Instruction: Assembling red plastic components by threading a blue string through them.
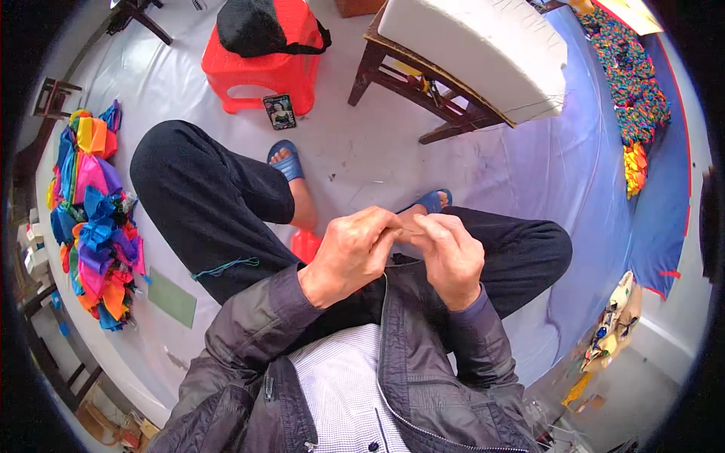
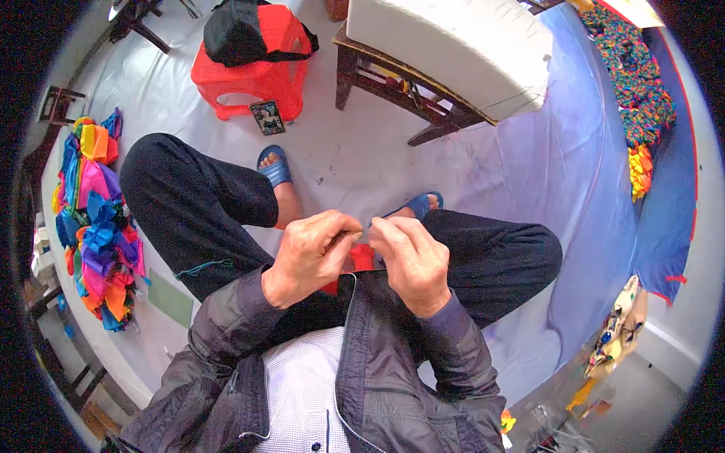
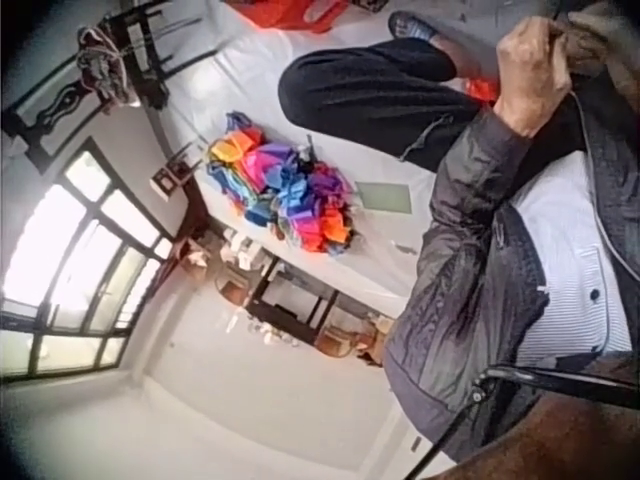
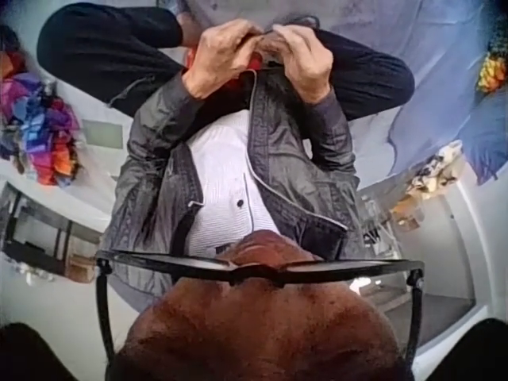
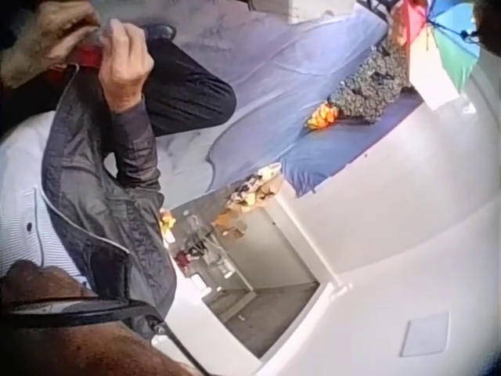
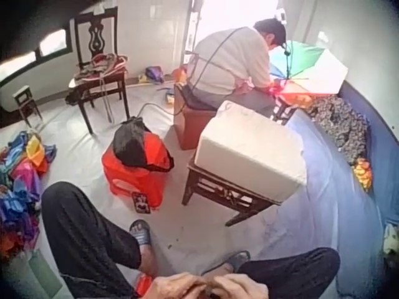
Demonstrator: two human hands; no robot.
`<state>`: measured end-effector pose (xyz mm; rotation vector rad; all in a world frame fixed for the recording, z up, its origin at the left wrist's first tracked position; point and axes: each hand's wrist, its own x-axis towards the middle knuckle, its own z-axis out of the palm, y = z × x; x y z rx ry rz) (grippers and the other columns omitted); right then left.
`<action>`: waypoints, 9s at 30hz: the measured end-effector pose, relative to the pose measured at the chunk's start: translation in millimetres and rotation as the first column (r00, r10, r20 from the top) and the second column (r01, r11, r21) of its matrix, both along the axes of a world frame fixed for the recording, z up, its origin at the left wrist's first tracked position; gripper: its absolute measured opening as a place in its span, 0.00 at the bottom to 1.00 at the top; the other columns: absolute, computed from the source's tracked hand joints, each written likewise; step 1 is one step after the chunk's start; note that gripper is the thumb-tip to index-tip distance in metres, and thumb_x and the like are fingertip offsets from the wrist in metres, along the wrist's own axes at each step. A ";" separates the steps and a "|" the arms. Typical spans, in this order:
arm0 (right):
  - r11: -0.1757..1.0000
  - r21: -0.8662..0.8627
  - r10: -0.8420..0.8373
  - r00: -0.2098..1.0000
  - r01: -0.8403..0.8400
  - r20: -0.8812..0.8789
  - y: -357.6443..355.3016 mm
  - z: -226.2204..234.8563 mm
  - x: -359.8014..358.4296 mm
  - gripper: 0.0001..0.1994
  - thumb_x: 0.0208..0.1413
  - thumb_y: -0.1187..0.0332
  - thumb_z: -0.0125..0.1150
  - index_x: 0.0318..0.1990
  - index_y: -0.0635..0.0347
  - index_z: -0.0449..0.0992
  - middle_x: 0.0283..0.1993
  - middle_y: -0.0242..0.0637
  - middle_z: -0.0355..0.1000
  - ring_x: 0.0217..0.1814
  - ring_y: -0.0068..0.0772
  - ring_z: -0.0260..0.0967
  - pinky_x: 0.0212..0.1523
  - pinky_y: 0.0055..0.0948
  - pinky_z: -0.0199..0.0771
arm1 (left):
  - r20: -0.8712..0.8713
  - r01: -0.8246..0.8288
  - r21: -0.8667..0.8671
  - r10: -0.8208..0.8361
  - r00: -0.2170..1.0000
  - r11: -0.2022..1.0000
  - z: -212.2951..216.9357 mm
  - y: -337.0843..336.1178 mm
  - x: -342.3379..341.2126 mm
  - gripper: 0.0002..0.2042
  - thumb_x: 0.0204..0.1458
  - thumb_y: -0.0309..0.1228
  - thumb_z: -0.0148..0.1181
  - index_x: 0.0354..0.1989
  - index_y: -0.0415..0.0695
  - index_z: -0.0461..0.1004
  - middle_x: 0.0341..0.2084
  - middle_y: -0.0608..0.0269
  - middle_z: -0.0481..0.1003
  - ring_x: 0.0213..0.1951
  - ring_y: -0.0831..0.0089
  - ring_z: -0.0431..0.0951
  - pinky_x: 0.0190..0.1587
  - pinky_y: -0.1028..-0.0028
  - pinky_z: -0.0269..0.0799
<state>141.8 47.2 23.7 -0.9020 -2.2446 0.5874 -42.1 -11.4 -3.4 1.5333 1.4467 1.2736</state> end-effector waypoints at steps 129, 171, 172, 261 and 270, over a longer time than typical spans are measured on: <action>0.495 -0.865 -0.251 0.967 0.086 -0.047 -21.6 -2.9 20.8 0.11 0.58 0.78 0.71 0.33 0.61 0.70 0.25 0.23 0.72 0.26 0.07 0.63 0.25 0.15 0.62 | 0.112 0.279 -0.064 -0.270 0.956 0.958 -8.9 -8.6 4.5 0.08 0.57 0.17 0.61 0.42 0.39 0.72 0.28 0.54 0.79 0.28 0.61 0.84 0.30 0.66 0.77; 0.493 -0.867 -0.304 0.921 -0.067 -0.244 -13.9 0.9 27.1 0.09 0.50 0.88 0.64 0.32 0.64 0.72 0.40 0.39 0.74 0.45 0.31 0.73 0.50 0.29 0.74 | -0.137 0.180 0.048 -0.172 0.975 0.982 -23.4 -14.1 3.7 0.15 0.44 0.12 0.60 0.41 0.38 0.71 0.30 0.52 0.75 0.32 0.50 0.81 0.33 0.59 0.78; 0.489 -0.869 -0.307 0.919 -0.071 -0.248 -13.4 0.0 27.8 0.10 0.52 0.88 0.65 0.32 0.64 0.72 0.41 0.38 0.74 0.45 0.29 0.73 0.49 0.27 0.74 | -0.139 0.181 0.046 -0.173 0.975 0.982 -23.3 -13.5 3.4 0.15 0.44 0.13 0.60 0.42 0.38 0.72 0.30 0.51 0.75 0.32 0.50 0.81 0.33 0.59 0.78; 0.984 -0.178 -0.007 0.987 -0.021 -0.158 -6.6 25.0 22.6 0.15 0.41 0.79 0.81 0.36 0.60 0.79 0.33 0.38 0.74 0.32 0.32 0.74 0.29 0.28 0.74 | 0.557 0.356 -0.229 -0.178 0.811 0.906 37.0 -8.1 4.5 0.12 0.64 0.17 0.56 0.54 0.35 0.79 0.37 0.58 0.84 0.34 0.76 0.84 0.31 0.77 0.79; 0.957 -0.281 0.027 0.985 -0.076 -0.173 -5.8 23.1 21.8 0.14 0.44 0.81 0.78 0.35 0.62 0.77 0.34 0.38 0.75 0.33 0.31 0.73 0.34 0.26 0.74 | 0.347 0.288 -0.197 -0.209 0.914 0.937 30.8 -7.4 0.6 0.05 0.59 0.20 0.63 0.42 0.34 0.79 0.30 0.61 0.82 0.30 0.78 0.80 0.34 0.76 0.76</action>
